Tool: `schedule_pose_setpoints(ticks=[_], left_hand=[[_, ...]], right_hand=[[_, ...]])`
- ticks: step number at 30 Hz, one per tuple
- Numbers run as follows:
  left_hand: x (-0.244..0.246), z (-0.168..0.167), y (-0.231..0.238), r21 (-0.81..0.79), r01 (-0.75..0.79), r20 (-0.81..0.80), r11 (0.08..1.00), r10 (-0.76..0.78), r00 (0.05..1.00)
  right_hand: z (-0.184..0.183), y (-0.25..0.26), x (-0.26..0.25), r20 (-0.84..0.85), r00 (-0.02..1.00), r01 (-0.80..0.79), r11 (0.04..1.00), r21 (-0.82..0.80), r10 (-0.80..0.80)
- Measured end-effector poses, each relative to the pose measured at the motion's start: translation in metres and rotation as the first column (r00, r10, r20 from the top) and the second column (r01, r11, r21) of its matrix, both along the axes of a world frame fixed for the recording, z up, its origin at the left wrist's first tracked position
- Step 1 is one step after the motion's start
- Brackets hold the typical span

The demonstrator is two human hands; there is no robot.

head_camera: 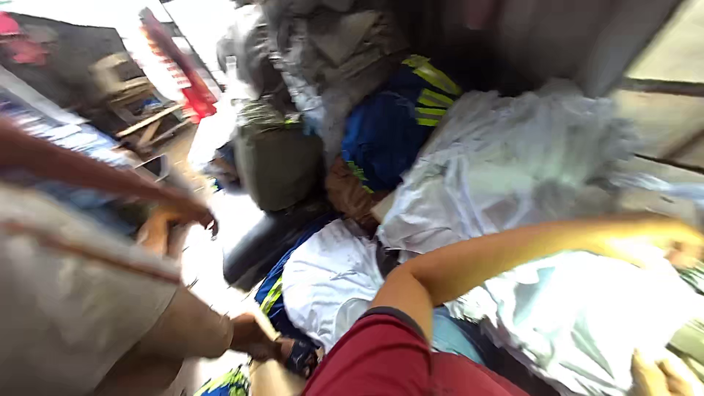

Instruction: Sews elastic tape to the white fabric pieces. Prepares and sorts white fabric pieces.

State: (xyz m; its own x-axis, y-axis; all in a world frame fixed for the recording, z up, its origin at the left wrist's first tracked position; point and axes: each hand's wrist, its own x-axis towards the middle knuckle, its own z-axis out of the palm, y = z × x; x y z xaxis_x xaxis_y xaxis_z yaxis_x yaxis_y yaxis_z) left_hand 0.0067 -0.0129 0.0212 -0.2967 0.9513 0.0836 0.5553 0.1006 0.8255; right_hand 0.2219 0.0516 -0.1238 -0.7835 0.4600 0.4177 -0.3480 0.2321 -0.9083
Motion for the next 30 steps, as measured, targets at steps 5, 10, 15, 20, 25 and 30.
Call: schedule_pose_setpoints(ticks=[5,10,15,20,25,30], left_hand=[[-0.008,-0.035,0.004,0.255,0.186,-0.458,0.949,-0.051,0.888],[0.038,-0.030,-0.025,0.260,0.156,-0.765,0.953,0.105,0.635],[0.067,-0.067,-0.042,0.256,0.009,-0.713,0.967,0.182,0.677],[0.063,-0.082,-0.053,0.454,-0.002,-0.655,0.891,0.335,0.678],[0.054,-0.081,-0.049,0.508,-0.013,-0.535,0.861,0.328,0.779],[0.051,-0.082,-0.049,0.542,-0.006,-0.480,0.840,0.315,0.819]], right_hand=[[-0.008,-0.001,-0.003,-0.024,0.995,0.097,0.995,-0.021,-0.097],[-0.007,-0.003,-0.003,-0.030,0.997,0.068,0.992,-0.109,-0.071],[-0.003,0.000,0.002,-0.019,1.000,0.016,0.991,-0.135,-0.019],[0.020,0.005,0.008,0.016,0.987,-0.155,0.980,-0.122,0.158],[0.040,0.009,-0.008,0.172,0.963,-0.184,0.973,-0.142,0.207],[0.053,0.017,-0.016,0.176,0.950,-0.224,0.956,-0.192,0.258]])
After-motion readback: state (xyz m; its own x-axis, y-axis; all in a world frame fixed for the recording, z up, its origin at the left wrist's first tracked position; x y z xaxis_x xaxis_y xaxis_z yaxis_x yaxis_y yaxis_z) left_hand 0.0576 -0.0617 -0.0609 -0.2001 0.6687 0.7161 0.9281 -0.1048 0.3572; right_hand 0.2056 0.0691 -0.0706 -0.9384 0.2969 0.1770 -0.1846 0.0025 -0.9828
